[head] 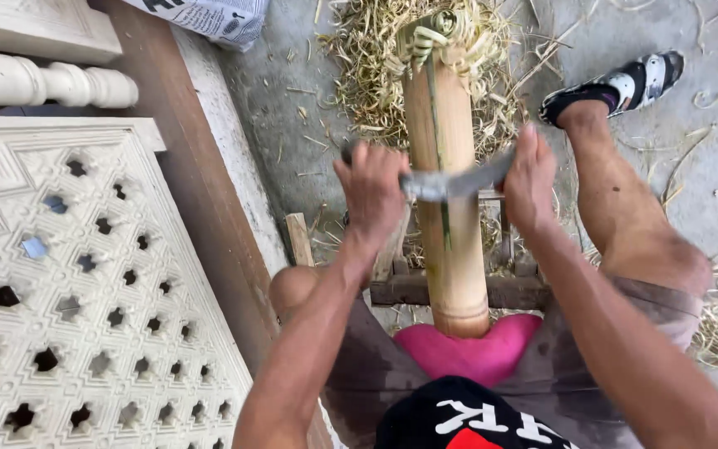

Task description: The recorder uses a curved blade to shave the outer layer off a bamboo pole while holding it between their legs.

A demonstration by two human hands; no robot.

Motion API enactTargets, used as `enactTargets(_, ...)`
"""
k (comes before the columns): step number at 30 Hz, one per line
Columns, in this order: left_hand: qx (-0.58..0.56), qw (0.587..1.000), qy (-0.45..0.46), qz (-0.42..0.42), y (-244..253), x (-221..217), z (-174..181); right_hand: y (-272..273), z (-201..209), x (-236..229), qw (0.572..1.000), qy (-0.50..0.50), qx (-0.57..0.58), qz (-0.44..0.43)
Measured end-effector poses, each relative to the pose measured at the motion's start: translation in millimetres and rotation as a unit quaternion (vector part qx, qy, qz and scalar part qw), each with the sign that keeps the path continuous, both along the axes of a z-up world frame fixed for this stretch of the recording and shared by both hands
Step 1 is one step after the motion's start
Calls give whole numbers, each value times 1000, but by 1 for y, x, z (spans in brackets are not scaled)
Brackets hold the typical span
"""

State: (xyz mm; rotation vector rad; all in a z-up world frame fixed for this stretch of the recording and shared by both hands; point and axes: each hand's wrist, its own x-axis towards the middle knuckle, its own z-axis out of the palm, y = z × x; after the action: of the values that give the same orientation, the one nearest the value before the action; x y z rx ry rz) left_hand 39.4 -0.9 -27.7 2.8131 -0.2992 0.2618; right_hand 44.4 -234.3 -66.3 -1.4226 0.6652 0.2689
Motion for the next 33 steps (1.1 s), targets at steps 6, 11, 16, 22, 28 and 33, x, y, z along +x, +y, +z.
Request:
enactTargets(6, -51, 996, 70, -1, -9, -125, 44, -6, 29, -150, 985, 98, -143, 17)
enactTargets(11, -81, 995, 52, 4, -8, -129, 53, -6, 8, -177, 971, 60, -229, 24)
enactTargets(16, -91, 996, 24, 0, -2, -104, 48, -1, 11, -146, 975, 30, -220, 6)
enactTargets(22, -80, 997, 11, -10, 2, -97, 23, 0, 5, -145, 963, 6, -269, 0)
enactTargets(28, -62, 997, -10, 35, 11, -11, -10, 8, 5, -15, 984, -75, -160, 5)
enactTargets(33, -43, 997, -58, 36, 18, 72, -49, 8, -6, 70, 994, -95, -47, -1)
